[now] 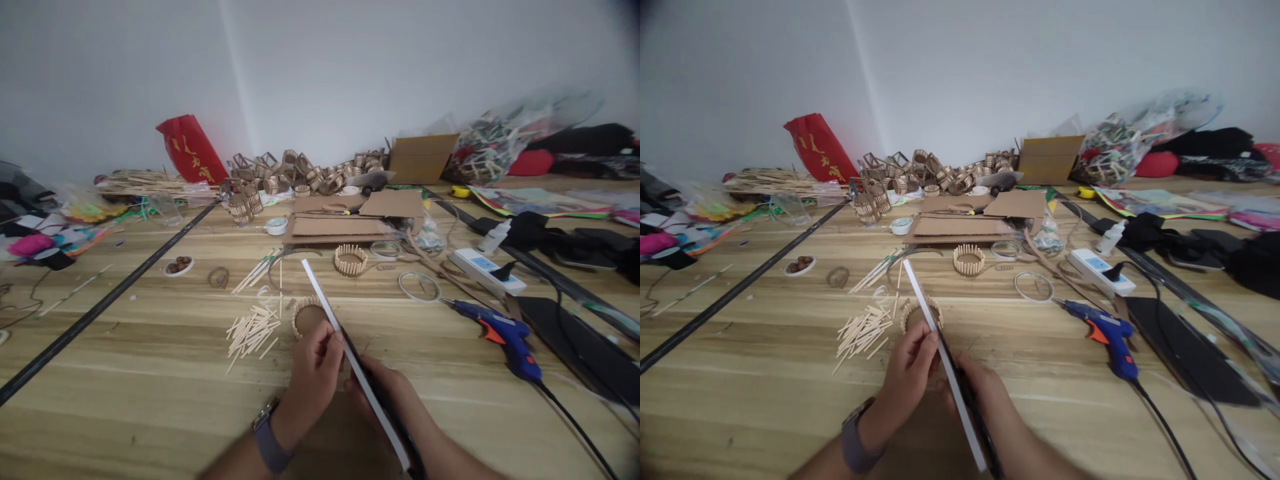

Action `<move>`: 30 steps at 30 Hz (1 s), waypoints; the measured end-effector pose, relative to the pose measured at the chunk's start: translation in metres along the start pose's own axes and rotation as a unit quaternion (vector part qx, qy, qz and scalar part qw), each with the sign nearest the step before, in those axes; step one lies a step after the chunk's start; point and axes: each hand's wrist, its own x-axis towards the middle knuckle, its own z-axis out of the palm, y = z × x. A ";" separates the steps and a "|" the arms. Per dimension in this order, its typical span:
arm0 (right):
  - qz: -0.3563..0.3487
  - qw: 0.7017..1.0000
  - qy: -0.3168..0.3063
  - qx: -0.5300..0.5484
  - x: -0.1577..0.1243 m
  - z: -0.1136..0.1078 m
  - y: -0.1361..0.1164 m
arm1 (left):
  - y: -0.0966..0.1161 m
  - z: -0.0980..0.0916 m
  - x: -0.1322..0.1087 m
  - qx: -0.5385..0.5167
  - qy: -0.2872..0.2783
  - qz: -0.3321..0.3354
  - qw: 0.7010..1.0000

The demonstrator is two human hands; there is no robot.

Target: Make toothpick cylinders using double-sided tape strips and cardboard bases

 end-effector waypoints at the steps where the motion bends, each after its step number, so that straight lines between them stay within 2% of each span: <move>1: -0.002 1.000 -0.001 -0.004 0.000 -0.001 -0.001 | 0.000 0.000 0.000 -0.001 0.001 -0.001 1.000; 12: 0.018 0.997 -0.012 0.069 0.003 -0.001 -0.007 | -0.003 0.001 -0.002 -0.010 -0.020 -0.003 1.000; 26: -0.013 1.000 0.001 0.021 0.001 0.000 0.003 | 0.001 0.002 -0.001 -0.021 -0.024 -0.006 0.999; 30: -0.016 1.000 0.011 0.008 0.000 0.000 0.002 | 0.005 -0.002 0.003 -0.013 0.003 0.003 1.000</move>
